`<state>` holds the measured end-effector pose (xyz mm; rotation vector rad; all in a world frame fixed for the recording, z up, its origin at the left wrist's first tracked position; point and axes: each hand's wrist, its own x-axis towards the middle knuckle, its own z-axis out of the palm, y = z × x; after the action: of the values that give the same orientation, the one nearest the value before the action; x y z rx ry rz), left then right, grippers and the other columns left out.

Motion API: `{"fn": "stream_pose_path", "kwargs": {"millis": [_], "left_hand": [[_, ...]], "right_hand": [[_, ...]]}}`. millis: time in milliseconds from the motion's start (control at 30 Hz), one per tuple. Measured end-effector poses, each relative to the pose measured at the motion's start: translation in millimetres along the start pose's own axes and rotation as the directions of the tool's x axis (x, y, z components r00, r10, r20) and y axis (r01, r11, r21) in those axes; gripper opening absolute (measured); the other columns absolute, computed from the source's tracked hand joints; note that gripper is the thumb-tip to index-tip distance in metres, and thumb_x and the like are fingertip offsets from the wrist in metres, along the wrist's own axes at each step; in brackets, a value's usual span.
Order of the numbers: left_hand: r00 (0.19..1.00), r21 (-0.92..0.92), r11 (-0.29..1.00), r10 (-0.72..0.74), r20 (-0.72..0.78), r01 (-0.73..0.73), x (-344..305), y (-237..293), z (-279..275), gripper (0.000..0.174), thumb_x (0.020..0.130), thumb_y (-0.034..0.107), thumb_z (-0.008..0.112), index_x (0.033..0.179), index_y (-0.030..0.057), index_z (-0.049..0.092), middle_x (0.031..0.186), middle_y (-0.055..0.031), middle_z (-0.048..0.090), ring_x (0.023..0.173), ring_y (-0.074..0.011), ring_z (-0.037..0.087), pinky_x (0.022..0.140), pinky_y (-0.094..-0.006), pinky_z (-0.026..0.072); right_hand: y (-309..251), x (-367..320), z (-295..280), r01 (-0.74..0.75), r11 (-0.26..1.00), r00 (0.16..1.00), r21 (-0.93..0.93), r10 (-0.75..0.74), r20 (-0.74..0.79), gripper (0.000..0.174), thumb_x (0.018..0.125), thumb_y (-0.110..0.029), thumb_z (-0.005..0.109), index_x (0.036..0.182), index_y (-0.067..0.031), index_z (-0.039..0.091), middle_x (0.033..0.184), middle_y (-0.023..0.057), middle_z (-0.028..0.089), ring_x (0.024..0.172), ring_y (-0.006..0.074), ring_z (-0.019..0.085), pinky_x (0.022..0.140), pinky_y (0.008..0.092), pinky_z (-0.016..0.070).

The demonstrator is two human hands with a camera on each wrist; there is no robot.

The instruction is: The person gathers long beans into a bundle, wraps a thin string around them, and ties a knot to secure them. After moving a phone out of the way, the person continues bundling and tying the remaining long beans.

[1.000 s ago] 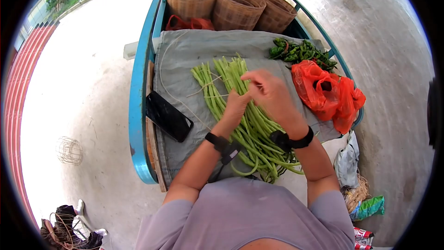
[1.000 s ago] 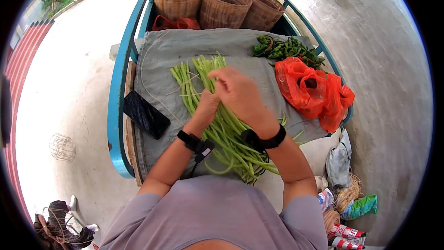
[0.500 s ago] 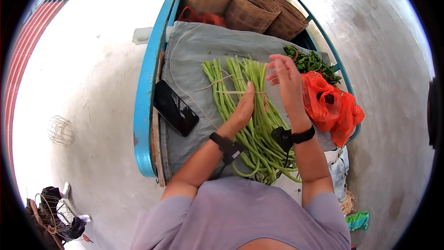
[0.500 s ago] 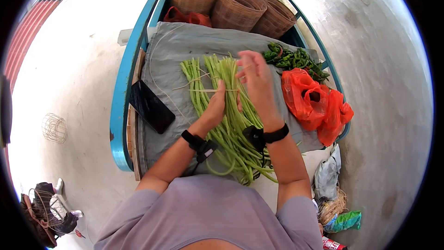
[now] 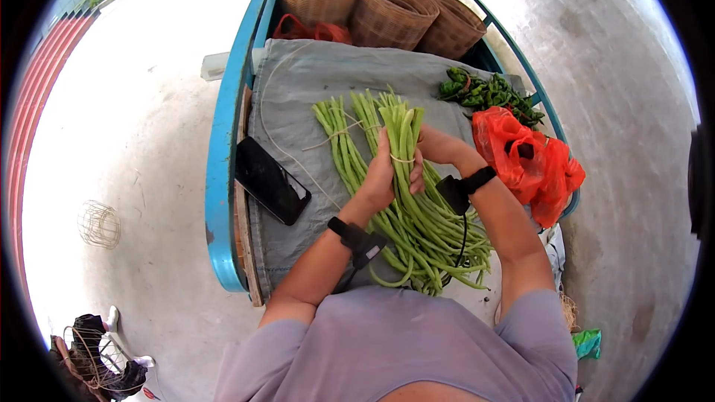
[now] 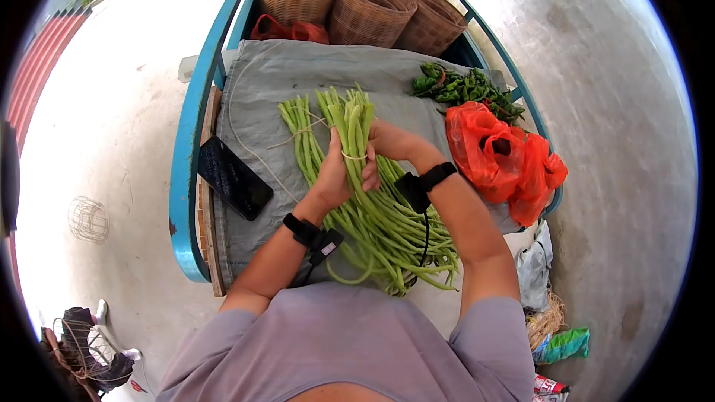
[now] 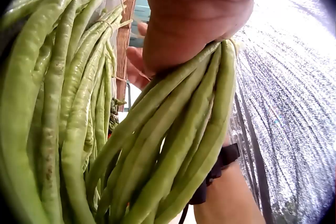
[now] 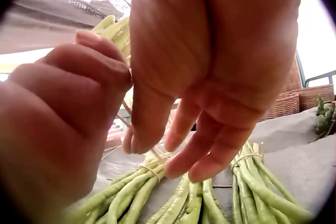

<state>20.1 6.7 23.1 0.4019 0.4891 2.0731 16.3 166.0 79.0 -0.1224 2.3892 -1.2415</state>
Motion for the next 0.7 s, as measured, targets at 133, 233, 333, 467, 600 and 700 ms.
{"fn": "stream_pose_path", "kwargs": {"millis": [133,233,333,467,600,700], "left_hand": [[0.999,0.018,1.0,0.021,0.036,-0.021,-1.2,1.3,0.1,0.076,0.093,0.069,0.01,0.089,0.0062,0.053,0.056,-0.0054,0.044,0.047,-0.0212,0.046,0.058,-0.0368,0.045],[0.999,0.042,0.998,0.038,-0.039,-0.037,-0.9,1.7,1.7,0.074,0.094,0.067,0.011,0.092,0.0065,0.052,0.057,-0.0057,0.045,0.047,-0.0213,0.046,0.059,-0.037,0.0448],[0.995,-0.01,0.999,0.038,-0.093,-0.039,-0.5,-1.5,-2.2,0.071,0.095,0.066,0.012,0.093,0.0073,0.052,0.06,-0.006,0.046,0.048,-0.0213,0.046,0.059,-0.037,0.0445],[0.986,-0.082,0.996,0.011,-0.166,-0.025,2.0,-5.7,-8.9,0.069,0.095,0.065,0.013,0.093,0.0083,0.051,0.062,-0.0062,0.046,0.049,-0.0213,0.046,0.059,-0.037,0.0441],[0.993,-0.133,0.99,0.032,-0.109,-0.046,1.5,-8.1,-12.2,0.063,0.097,0.061,0.015,0.1,0.0076,0.049,0.065,-0.0069,0.049,0.048,-0.021,0.048,0.058,-0.0374,0.0468],[0.99,-0.12,0.989,0.071,-0.12,-0.086,2.9,-11.3,-16.7,0.055,0.1,0.054,0.018,0.107,0.0078,0.048,0.07,-0.0075,0.052,0.047,-0.0205,0.05,0.056,-0.037,0.0482]], "right_hand": [[1.3,-5.5,1.9,0.127,0.964,0.984,0.234,-0.093,-0.153,0.017,0.087,0.0,0.057,0.102,-0.0042,0.064,0.09,-0.002,0.065,0.082,0.0084,0.057,0.077,0.026,0.0464],[4.5,-11.3,-4.2,0.133,0.988,0.973,0.085,-0.113,-0.202,0.014,0.087,-0.002,0.059,0.1,-0.0017,0.063,0.088,0.0002,0.064,0.08,0.0097,0.058,0.074,0.0274,0.0467],[6.4,-14.9,-6.5,0.146,0.952,0.931,-0.27,-0.225,-0.289,0.014,0.085,-0.003,0.062,0.099,-0.0003,0.062,0.087,0.0049,0.064,0.08,0.0155,0.06,0.073,0.0299,0.0475],[-12.4,-31.3,-4.7,0.143,0.76,0.86,-0.634,-0.412,-0.3,0.01,0.082,-0.006,0.06,0.093,-0.0049,0.062,0.083,0.0137,0.059,0.08,0.0317,0.059,0.071,0.0384,0.0463],[-6.8,-35.2,-4.4,0.218,0.751,0.815,-0.623,-0.492,-0.308,0.009,0.083,-0.008,0.059,0.091,-0.0066,0.062,0.084,0.0151,0.056,0.082,0.0355,0.057,0.07,0.0415,0.0456],[-10.1,-38.4,-3.8,0.206,0.763,0.797,-0.613,-0.495,-0.348,0.009,0.083,-0.006,0.058,0.092,-0.0063,0.062,0.084,0.015,0.057,0.082,0.0355,0.058,0.07,0.041,0.0457]]}}
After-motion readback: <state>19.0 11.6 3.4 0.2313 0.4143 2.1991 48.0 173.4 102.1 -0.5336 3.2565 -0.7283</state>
